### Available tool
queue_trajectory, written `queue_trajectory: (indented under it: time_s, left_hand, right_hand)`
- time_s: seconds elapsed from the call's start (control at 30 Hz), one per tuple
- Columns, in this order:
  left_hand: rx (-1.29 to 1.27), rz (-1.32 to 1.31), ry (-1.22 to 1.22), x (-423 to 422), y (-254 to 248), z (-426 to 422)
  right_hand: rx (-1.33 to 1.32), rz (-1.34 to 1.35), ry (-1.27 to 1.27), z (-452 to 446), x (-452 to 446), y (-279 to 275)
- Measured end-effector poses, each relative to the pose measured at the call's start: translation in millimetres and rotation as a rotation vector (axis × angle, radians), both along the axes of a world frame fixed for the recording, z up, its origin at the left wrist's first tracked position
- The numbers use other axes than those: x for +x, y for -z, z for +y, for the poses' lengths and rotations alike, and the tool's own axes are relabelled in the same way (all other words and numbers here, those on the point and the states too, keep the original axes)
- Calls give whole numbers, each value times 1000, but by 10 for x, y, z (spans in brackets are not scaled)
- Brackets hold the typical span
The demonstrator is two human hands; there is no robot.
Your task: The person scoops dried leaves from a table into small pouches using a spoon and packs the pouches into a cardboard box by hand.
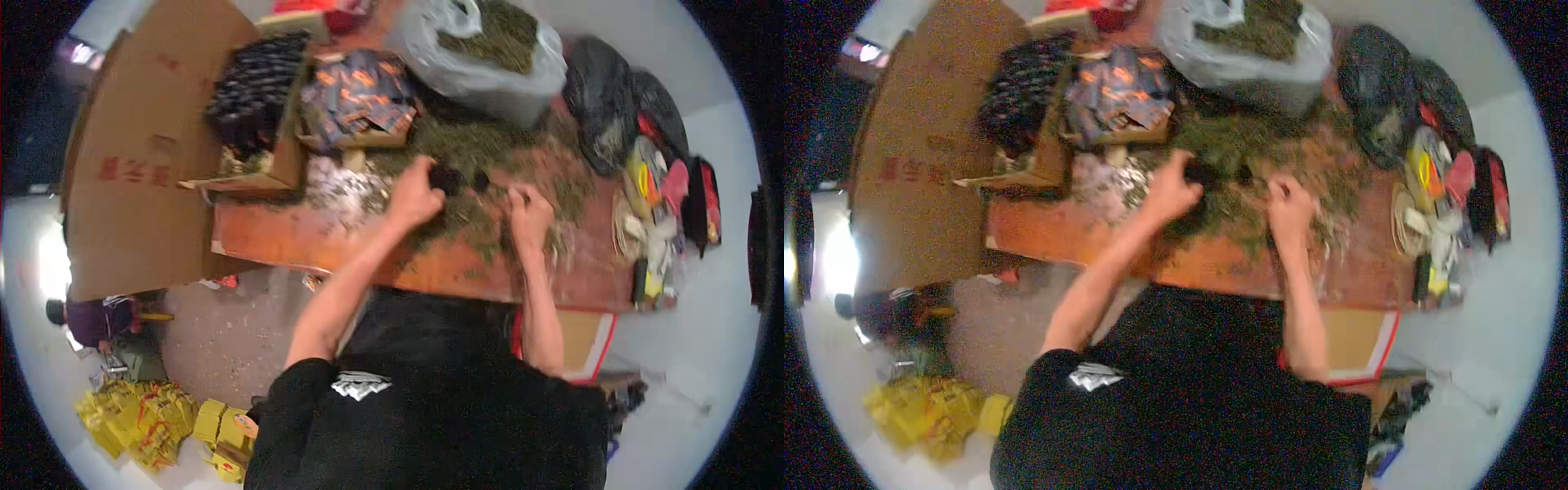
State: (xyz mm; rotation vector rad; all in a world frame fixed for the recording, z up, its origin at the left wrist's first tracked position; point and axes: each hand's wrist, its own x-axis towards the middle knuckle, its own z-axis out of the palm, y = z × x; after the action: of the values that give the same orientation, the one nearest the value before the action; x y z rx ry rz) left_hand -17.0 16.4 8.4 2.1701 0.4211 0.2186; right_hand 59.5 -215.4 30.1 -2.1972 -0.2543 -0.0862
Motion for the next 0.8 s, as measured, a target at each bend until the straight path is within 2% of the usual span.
queue_trajectory:
  time_s: [0.03, 0.07, 0.1, 0.13, 0.17, 0.23, 0.33, 0.47, 0.57, 0.67, 0.8]
  left_hand:
    - [-31, 80, 29, 29, -111, -32]
    - [-52, 64, 37, 69, -50, -56]
    - [-2, 68, 48, 101, -22, -73]
    - [48, 96, 31, 119, -55, -124]
    - [-47, 194, 75, 159, -186, -110]
    - [-63, 188, 75, 138, -262, -128]
    - [21, 80, 40, 183, -79, -219]
    - [6, 87, 77, 181, -24, -272]
    - [-22, 141, 94, 108, -322, -296]
    - [-46, 9, 98, 130, -114, -302]
    - [-45, -21, 65, 104, 28, -269]
  right_hand:
    - [103, 3, -39, -3, 13, 36]
    - [95, 110, -58, -7, 24, 37]
    - [73, 49, -60, 7, 56, 144]
    - [184, 45, -87, -47, 128, 371]
    - [228, 82, -81, 44, 61, 194]
    - [308, 211, -67, 53, 44, 148]
    - [300, 224, -58, 36, 48, 132]
    - [312, 294, -51, -44, 148, 270]
    - [344, 299, -62, -8, 61, 40]
    - [410, 331, -44, -73, 117, 103]
    - [477, 395, -11, -96, 152, 111]
